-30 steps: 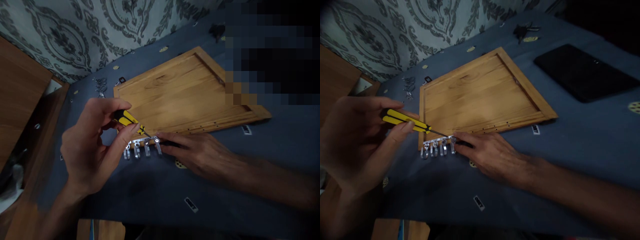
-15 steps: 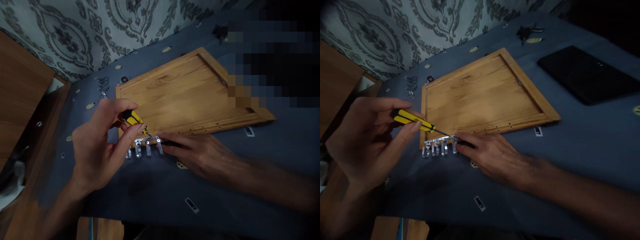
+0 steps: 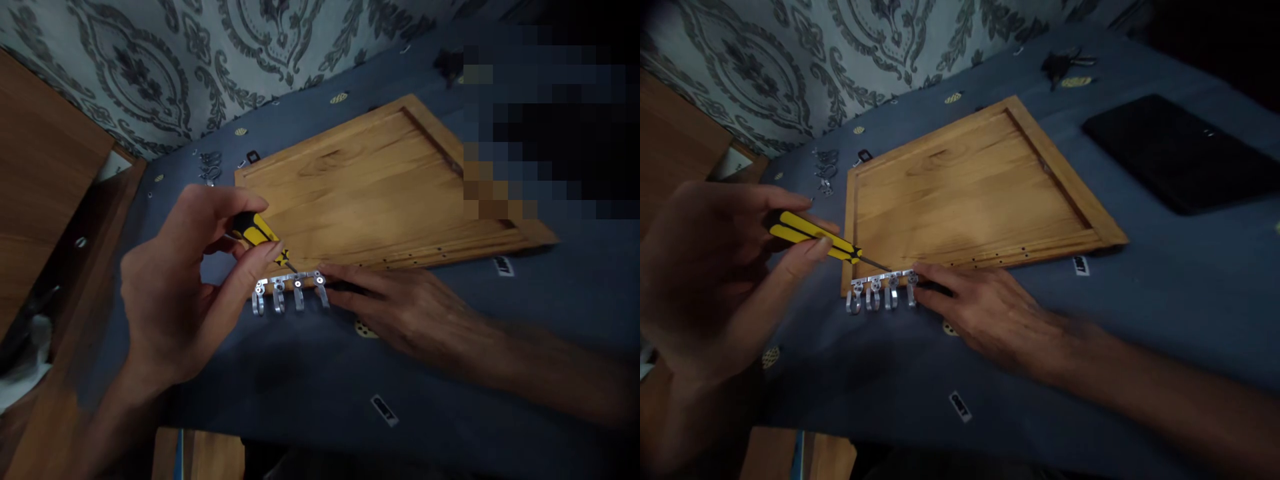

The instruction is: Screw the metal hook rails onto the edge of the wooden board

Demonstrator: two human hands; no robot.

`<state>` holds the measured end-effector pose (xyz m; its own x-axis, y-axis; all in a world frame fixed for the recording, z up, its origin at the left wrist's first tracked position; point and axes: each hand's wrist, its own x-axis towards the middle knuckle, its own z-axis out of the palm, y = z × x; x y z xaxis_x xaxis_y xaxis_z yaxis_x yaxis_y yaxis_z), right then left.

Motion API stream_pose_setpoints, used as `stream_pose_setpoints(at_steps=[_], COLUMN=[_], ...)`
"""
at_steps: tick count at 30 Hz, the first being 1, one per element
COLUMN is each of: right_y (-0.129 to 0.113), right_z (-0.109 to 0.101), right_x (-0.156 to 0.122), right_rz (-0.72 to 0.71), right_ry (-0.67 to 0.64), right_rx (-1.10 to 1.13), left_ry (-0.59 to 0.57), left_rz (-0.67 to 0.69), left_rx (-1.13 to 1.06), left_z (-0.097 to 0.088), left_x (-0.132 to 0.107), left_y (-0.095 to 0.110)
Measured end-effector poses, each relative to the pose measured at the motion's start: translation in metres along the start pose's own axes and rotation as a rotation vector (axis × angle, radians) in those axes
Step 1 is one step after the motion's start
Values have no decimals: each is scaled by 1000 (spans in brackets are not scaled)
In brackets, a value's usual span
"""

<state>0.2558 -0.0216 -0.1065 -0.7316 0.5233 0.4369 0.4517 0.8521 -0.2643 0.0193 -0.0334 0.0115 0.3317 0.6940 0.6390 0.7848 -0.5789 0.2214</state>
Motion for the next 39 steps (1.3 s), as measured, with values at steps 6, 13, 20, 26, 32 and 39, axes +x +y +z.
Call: stream_pose_setpoints(at_steps=[6, 13, 20, 26, 32, 39], right_y=[-1, 1, 0, 2, 1, 1], right_z=[-1, -1, 0, 0, 2, 3], right_x=[1, 0, 0, -1, -2, -2], right_rz=[-22, -14, -24, -11, -14, -4], right_ry=[25, 19, 28, -7, 25, 26], right_rx=[-16, -14, -5, -9, -11, -22], left_ry=[-22, -102, -110, -148, -82, -43], left_rz=[-7, -3, 2, 15, 110, 74], left_rx=[-15, -2, 20, 48, 52, 99], left_z=[-3, -2, -2, -2, 1, 1], left_x=[0, 1, 1, 3, 4, 3], left_y=[-1, 1, 1, 1, 0, 8])
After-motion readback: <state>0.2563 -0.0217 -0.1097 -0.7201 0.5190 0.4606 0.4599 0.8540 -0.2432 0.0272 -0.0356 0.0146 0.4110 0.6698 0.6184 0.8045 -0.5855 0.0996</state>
